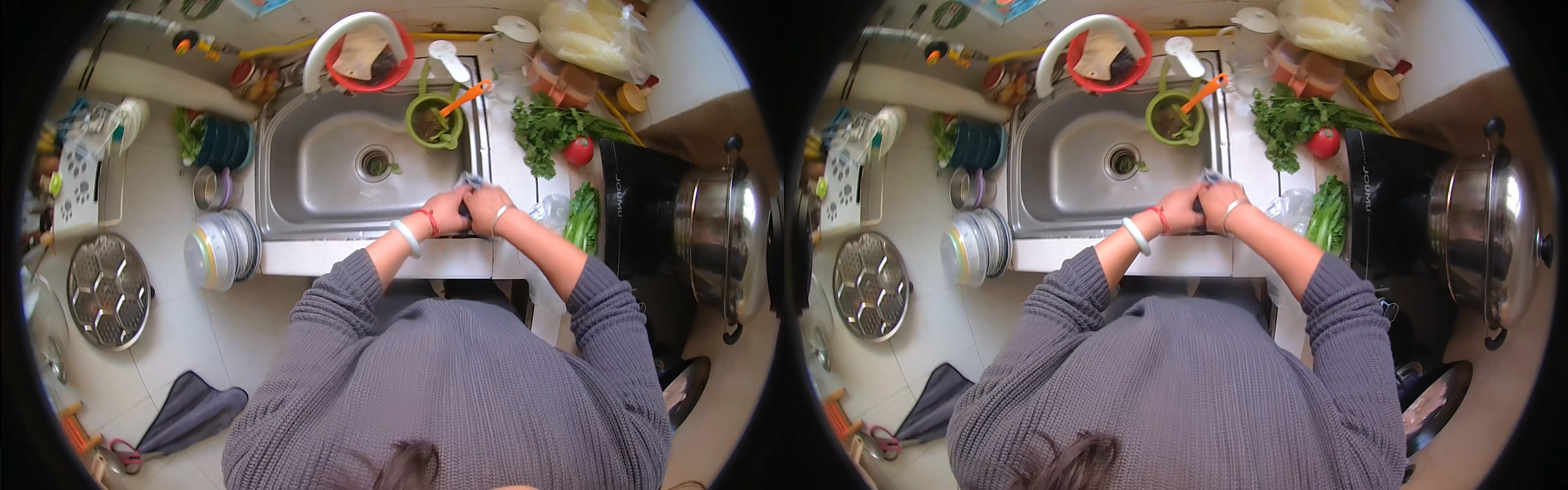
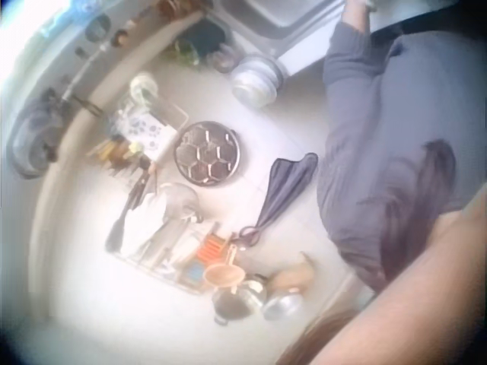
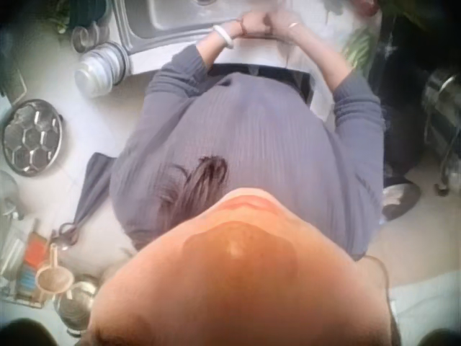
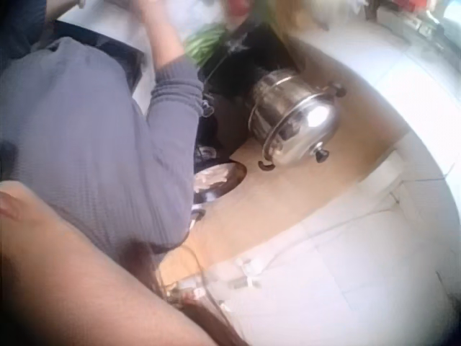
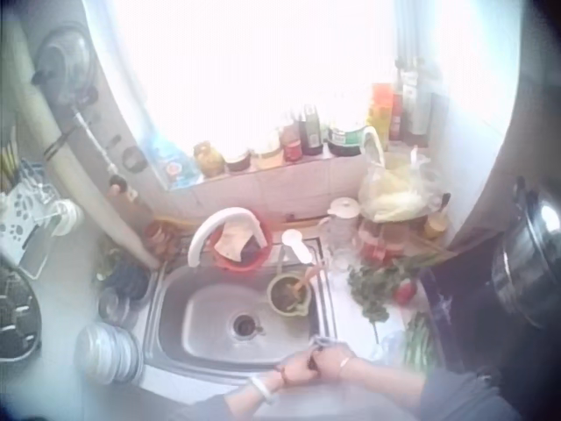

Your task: The person washes leafy greens in a bowl at the sink, then moves to the stove to stir-fry meat in a pan using a spatula. They also handle a pot of boiling water and prepare noodles by placing them in a bowl.

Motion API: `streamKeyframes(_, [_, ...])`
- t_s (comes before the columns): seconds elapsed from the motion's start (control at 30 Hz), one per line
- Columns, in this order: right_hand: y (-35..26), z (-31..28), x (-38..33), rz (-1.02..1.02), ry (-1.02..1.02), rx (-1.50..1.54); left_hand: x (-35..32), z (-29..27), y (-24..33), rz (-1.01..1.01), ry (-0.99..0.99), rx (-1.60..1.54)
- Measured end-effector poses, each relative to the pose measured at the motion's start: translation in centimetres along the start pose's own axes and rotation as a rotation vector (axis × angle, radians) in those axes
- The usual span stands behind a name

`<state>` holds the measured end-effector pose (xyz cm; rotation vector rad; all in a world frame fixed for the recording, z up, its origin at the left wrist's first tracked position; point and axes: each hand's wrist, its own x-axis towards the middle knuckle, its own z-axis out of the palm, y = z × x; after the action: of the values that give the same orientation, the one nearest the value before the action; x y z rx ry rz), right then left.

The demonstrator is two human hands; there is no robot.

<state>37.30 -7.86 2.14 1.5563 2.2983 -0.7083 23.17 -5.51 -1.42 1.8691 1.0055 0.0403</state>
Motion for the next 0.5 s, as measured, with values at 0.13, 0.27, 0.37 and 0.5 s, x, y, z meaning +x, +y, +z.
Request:
streamKeyframes(0.13, [-3.2,0.9,-1.6,-0.017,-0.109,0.1,-4.6,0.5,-0.9,0.041,0.054,0.086])
streamKeyframes(0.27, [-6.6,1.4,0.4,-0.053,-0.044,0.219,-8.2,-2.2,-0.9,-0.127,-0.007,0.13])
streamKeyframes(0.37, [-9.8,2.8,3.5,-0.175,0.151,0.388,-10.9,-3.0,-5.7,-0.144,0.179,0.115])
streamKeyframes(0.5, [-14.5,2.3,7.0,-0.148,0.244,0.818,-15.6,-7.1,-7.2,-0.148,0.426,0.094])
